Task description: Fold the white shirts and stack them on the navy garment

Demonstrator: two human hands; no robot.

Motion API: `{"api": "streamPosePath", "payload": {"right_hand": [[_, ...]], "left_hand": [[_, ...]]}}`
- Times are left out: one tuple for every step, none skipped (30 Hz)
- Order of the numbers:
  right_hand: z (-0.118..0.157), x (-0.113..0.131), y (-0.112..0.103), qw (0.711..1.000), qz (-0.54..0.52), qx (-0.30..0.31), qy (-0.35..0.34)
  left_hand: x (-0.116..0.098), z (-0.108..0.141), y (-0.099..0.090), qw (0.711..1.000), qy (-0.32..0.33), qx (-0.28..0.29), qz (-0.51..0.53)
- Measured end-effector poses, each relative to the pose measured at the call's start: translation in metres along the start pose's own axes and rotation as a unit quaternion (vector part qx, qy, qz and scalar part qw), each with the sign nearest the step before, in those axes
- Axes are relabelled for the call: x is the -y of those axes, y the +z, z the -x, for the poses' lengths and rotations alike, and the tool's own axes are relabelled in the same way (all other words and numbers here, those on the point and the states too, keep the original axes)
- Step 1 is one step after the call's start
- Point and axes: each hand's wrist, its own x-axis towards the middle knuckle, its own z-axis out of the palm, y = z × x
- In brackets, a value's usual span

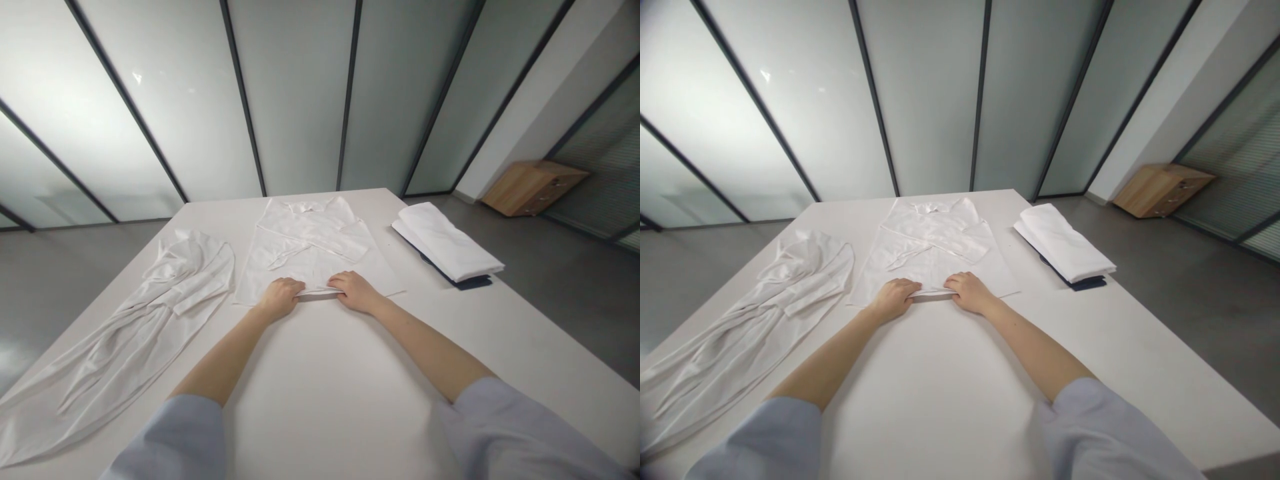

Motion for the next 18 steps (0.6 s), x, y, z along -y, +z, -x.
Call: {"api": "streamPosePath", "payload": {"right_hand": [[0.001, -0.003, -0.001, 1.0, 0.003, 0.003, 0.009], [0.002, -0.005, -0.002, 1.0, 0.007, 0.007, 0.019], [0.003, -0.008, -0.004, 0.999, 0.012, 0.012, 0.03], [0.004, -0.011, -0.005, 0.999, 0.017, 0.018, 0.04], [0.005, -0.014, -0.007, 0.998, 0.023, 0.026, 0.049], [0.006, -0.017, -0.009, 0.997, 0.031, 0.036, 0.056], [0.008, -0.02, -0.011, 0.996, 0.04, 0.046, 0.062], [0.011, -0.024, -0.013, 0.995, 0.051, 0.056, 0.07], [0.015, -0.028, -0.015, 0.993, 0.062, 0.065, 0.08], [0.021, -0.032, -0.017, 0.991, 0.073, 0.069, 0.094], [0.027, -0.037, -0.018, 0.988, 0.082, 0.07, 0.111], [0.034, -0.043, -0.019, 0.985, 0.087, 0.066, 0.13], [0.042, -0.048, -0.02, 0.983, 0.087, 0.061, 0.147], [0.05, -0.054, -0.02, 0.982, 0.081, 0.054, 0.16], [0.057, -0.058, -0.021, 0.982, 0.069, 0.045, 0.169], [0.064, -0.062, -0.021, 0.982, 0.052, 0.035, 0.176], [0.07, -0.064, -0.023, 0.982, 0.032, 0.025, 0.182], [0.074, -0.066, -0.024, 0.981, 0.013, 0.016, 0.192]], "left_hand": [[0.001, 0.001, -0.002, 1.0, -0.007, 0.009, 0.0], [0.002, 0.001, -0.004, 1.0, -0.014, 0.018, -0.001], [0.002, 0.002, -0.005, 0.999, -0.019, 0.026, -0.001], [0.003, 0.002, -0.007, 0.999, -0.023, 0.033, -0.001], [0.004, 0.003, -0.008, 0.999, -0.03, 0.039, -0.002], [0.005, 0.005, -0.01, 0.998, -0.038, 0.042, -0.006], [0.007, 0.007, -0.011, 0.998, -0.047, 0.043, -0.011], [0.01, 0.01, -0.013, 0.997, -0.056, 0.042, -0.018], [0.014, 0.015, -0.014, 0.997, -0.068, 0.038, -0.028], [0.018, 0.021, -0.015, 0.995, -0.083, 0.032, -0.038], [0.023, 0.027, -0.017, 0.993, -0.102, 0.026, -0.048], [0.028, 0.034, -0.018, 0.99, -0.124, 0.021, -0.056], [0.033, 0.041, -0.019, 0.987, -0.149, 0.018, -0.062], [0.037, 0.048, -0.021, 0.983, -0.172, 0.016, -0.066], [0.041, 0.053, -0.022, 0.98, -0.186, 0.016, -0.065], [0.045, 0.058, -0.024, 0.979, -0.192, 0.017, -0.06], [0.048, 0.062, -0.027, 0.979, -0.195, 0.018, -0.052], [0.05, 0.064, -0.03, 0.979, -0.198, 0.02, -0.041]]}}
